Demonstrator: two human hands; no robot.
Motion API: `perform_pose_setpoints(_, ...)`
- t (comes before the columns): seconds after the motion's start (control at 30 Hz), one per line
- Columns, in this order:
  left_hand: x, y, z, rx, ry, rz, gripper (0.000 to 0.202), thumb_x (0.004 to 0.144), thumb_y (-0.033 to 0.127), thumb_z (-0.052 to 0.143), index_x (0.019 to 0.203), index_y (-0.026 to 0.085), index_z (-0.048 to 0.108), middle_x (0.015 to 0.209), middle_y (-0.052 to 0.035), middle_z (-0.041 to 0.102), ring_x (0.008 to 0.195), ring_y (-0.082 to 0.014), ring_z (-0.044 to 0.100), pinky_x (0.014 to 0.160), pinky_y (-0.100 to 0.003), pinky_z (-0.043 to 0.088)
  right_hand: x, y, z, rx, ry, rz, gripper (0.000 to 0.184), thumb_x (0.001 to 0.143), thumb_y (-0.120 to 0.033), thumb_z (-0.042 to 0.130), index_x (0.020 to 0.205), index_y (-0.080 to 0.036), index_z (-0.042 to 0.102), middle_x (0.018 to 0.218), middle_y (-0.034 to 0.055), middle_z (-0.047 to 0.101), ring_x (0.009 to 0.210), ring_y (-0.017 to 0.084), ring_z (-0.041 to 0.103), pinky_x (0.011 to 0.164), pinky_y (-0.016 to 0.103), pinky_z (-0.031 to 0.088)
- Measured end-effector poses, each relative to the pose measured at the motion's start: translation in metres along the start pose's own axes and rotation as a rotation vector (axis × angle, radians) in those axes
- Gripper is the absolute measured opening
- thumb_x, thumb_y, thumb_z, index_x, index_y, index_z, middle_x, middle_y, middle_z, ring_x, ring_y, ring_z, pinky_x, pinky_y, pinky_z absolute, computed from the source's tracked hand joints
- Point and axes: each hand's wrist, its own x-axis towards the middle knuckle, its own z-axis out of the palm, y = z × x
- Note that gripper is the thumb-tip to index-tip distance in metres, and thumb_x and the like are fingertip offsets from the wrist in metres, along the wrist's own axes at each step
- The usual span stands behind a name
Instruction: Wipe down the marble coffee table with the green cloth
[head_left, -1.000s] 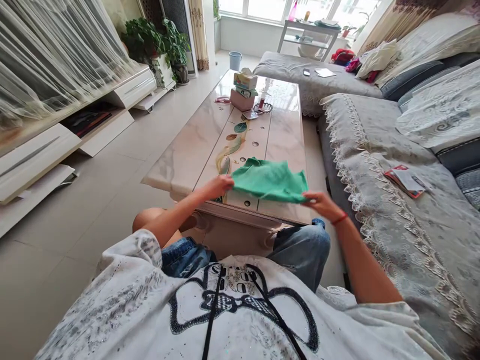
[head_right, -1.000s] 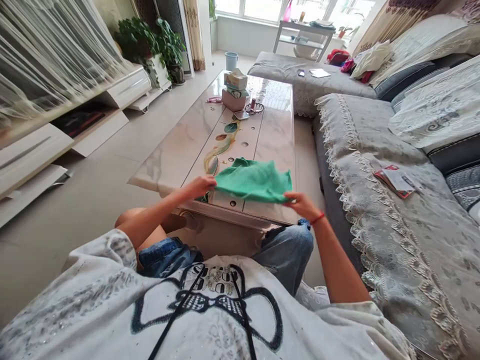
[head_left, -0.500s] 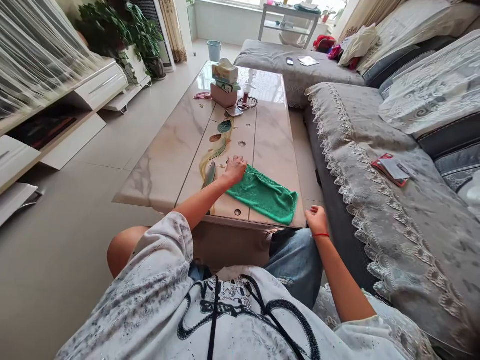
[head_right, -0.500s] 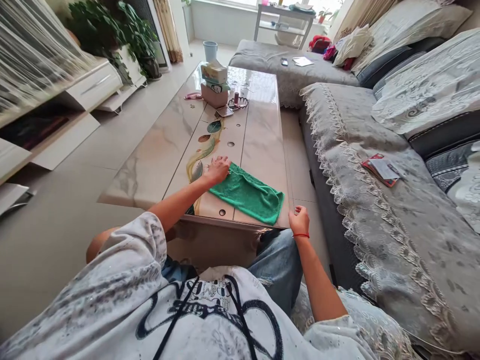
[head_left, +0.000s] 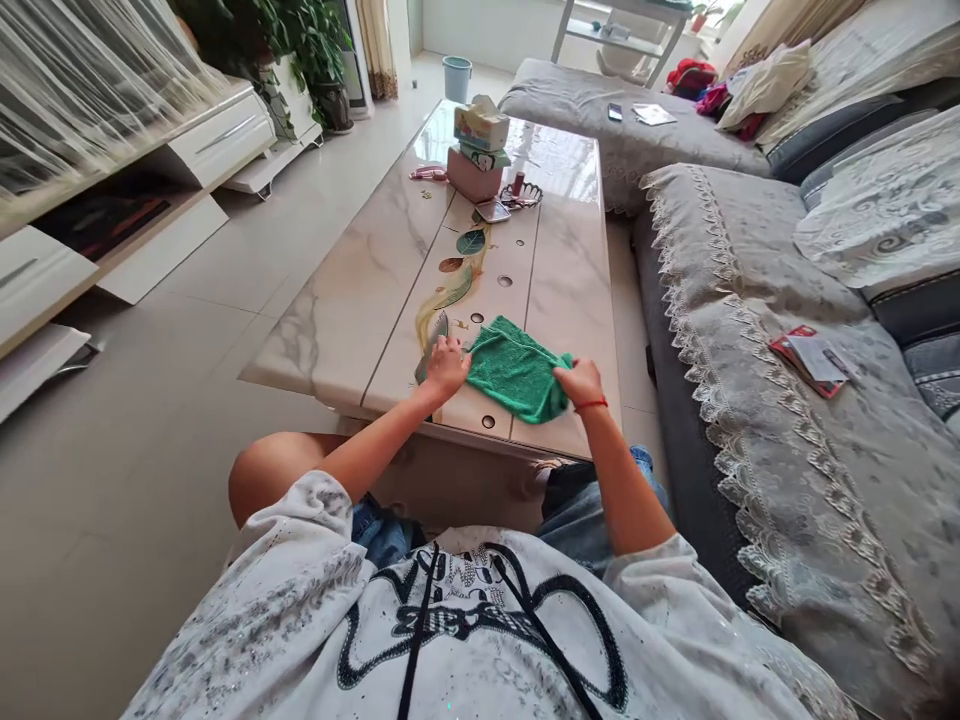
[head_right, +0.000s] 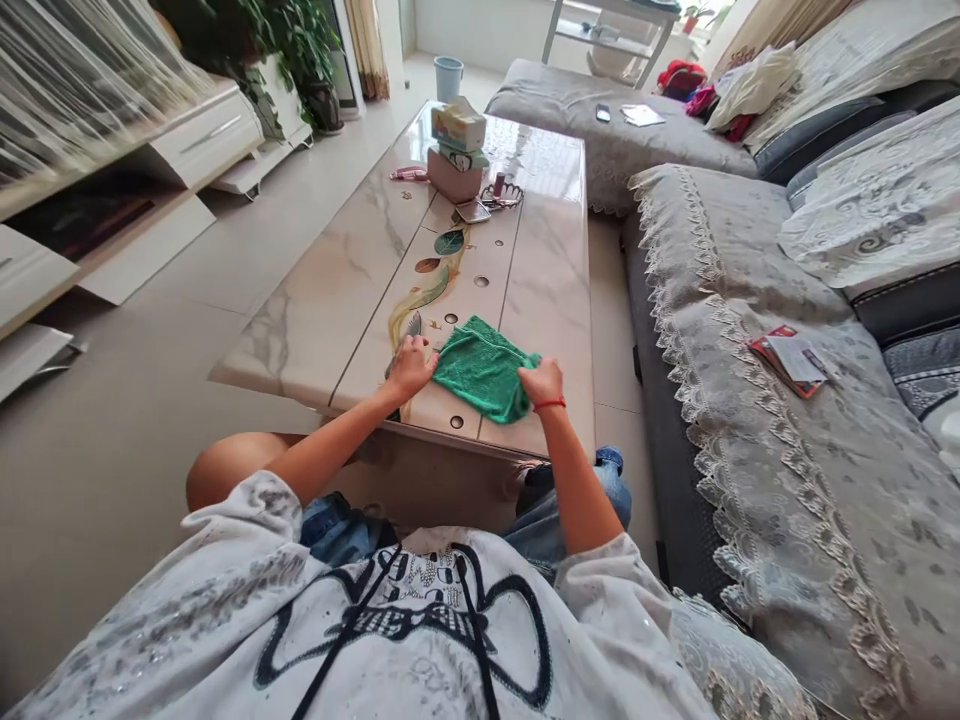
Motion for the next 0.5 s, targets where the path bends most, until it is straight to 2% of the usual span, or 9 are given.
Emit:
perform_pose_setpoints(0.07, -0.029, -0.012, 0.005, -0.071, 0.062, 0.145, 0.037, 0.111, 0.023, 0.043, 0.140, 0.006, 0.059, 0.140, -0.0247, 0.062, 0.134, -0.0290, 0.064, 0.116, -0.038, 0.049, 0.014, -0.044, 0.016, 0.035, -0.042, -0.032, 0.048, 0.098, -0.046, 0.060, 0.129, -0.008, 0.066, 0.095, 0.0125, 0.073, 0.084, 0.023, 0.071, 0.082, 0.034, 0.060)
perform_pose_setpoints(0.1, -0.045, -0.020, 0.010, -0.094, 0.049, 0.253, 0.035, 0.110, 0.019, 0.041, 0.135, 0.007, 0.062, 0.133, -0.0225, 0.066, 0.129, -0.0275, 0.066, 0.114, -0.037, 0.051, 0.017, -0.064, 0.028, 0.041, -0.063, -0.059, 0.055, 0.102, -0.049, 0.057, 0.139, -0.009, 0.062, 0.105, 0.0146, 0.074, 0.091, 0.024, 0.073, 0.088, 0.036, 0.061)
perform_pose_setpoints(0.17, -0.076, -0.039, 0.025, -0.104, -0.071, 0.475, 0.029, 0.109, 0.016, 0.042, 0.122, 0.011, 0.067, 0.118, -0.0160, 0.073, 0.115, -0.0243, 0.072, 0.103, -0.034, 0.056, 0.014, -0.092, 0.053, -0.025, -0.109, -0.137, 0.070, 0.104, -0.058, 0.056, 0.159, -0.015, 0.052, 0.138, 0.0209, 0.068, 0.121, 0.030, 0.070, 0.106, 0.048, 0.059)
perform_pose_setpoints(0.2, -0.091, -0.049, 0.035, -0.089, -0.158, 0.585, 0.025, 0.107, 0.015, 0.046, 0.116, 0.013, 0.070, 0.111, -0.0128, 0.076, 0.107, -0.0228, 0.074, 0.096, -0.031, 0.057, 0.009, -0.100, 0.066, -0.109, -0.142, -0.171, 0.077, 0.102, -0.062, 0.057, 0.167, -0.021, 0.045, 0.156, 0.0222, 0.057, 0.141, 0.036, 0.060, 0.115, 0.058, 0.053)
perform_pose_setpoints(0.27, -0.116, -0.065, 0.057, -0.037, -0.306, 0.767, 0.014, 0.102, 0.014, 0.058, 0.104, 0.015, 0.072, 0.098, -0.0084, 0.078, 0.093, -0.0211, 0.076, 0.080, -0.028, 0.057, -0.002, -0.102, 0.088, -0.324, -0.207, -0.206, 0.090, 0.100, -0.070, 0.056, 0.178, -0.034, 0.028, 0.181, 0.0175, 0.022, 0.166, 0.045, 0.025, 0.121, 0.078, 0.035)
perform_pose_setpoints(0.3, -0.125, -0.071, 0.067, -0.010, -0.360, 0.833, 0.010, 0.099, 0.013, 0.063, 0.101, 0.016, 0.072, 0.094, -0.0075, 0.078, 0.087, -0.0209, 0.076, 0.073, -0.027, 0.056, -0.006, -0.100, 0.097, -0.416, -0.224, -0.201, 0.093, 0.100, -0.072, 0.053, 0.180, -0.038, 0.019, 0.185, 0.0141, 0.007, 0.170, 0.047, 0.010, 0.121, 0.084, 0.027)
perform_pose_setpoints(0.33, -0.133, -0.075, 0.078, 0.016, -0.407, 0.887, 0.008, 0.097, 0.013, 0.065, 0.099, 0.016, 0.072, 0.092, -0.0073, 0.078, 0.083, -0.0212, 0.076, 0.068, -0.027, 0.054, -0.007, -0.096, 0.104, -0.477, -0.225, -0.184, 0.091, 0.102, -0.071, 0.050, 0.180, -0.040, 0.014, 0.186, 0.0120, -0.001, 0.171, 0.047, 0.002, 0.120, 0.087, 0.023)
perform_pose_setpoints(0.4, -0.143, -0.080, 0.095, 0.038, -0.480, 0.938, 0.005, 0.096, 0.013, 0.068, 0.095, 0.016, 0.072, 0.089, -0.0063, 0.078, 0.080, -0.0215, 0.076, 0.059, -0.027, 0.050, -0.001, -0.088, 0.114, -0.523, -0.181, -0.160, 0.082, 0.107, -0.060, 0.043, 0.180, -0.039, 0.014, 0.186, 0.0102, -0.004, 0.172, 0.043, 0.000, 0.122, 0.085, 0.021)
perform_pose_setpoints(0.5, -0.155, -0.085, 0.114, 0.034, -0.568, 0.995, 0.007, 0.096, 0.016, 0.068, 0.090, 0.018, 0.070, 0.089, -0.0052, 0.078, 0.079, -0.0222, 0.076, 0.054, -0.028, 0.047, 0.024, -0.080, 0.119, -0.533, -0.077, -0.168, 0.073, 0.107, -0.036, 0.038, 0.178, -0.039, 0.025, 0.185, 0.0070, 0.013, 0.172, 0.035, 0.012, 0.125, 0.078, 0.028)
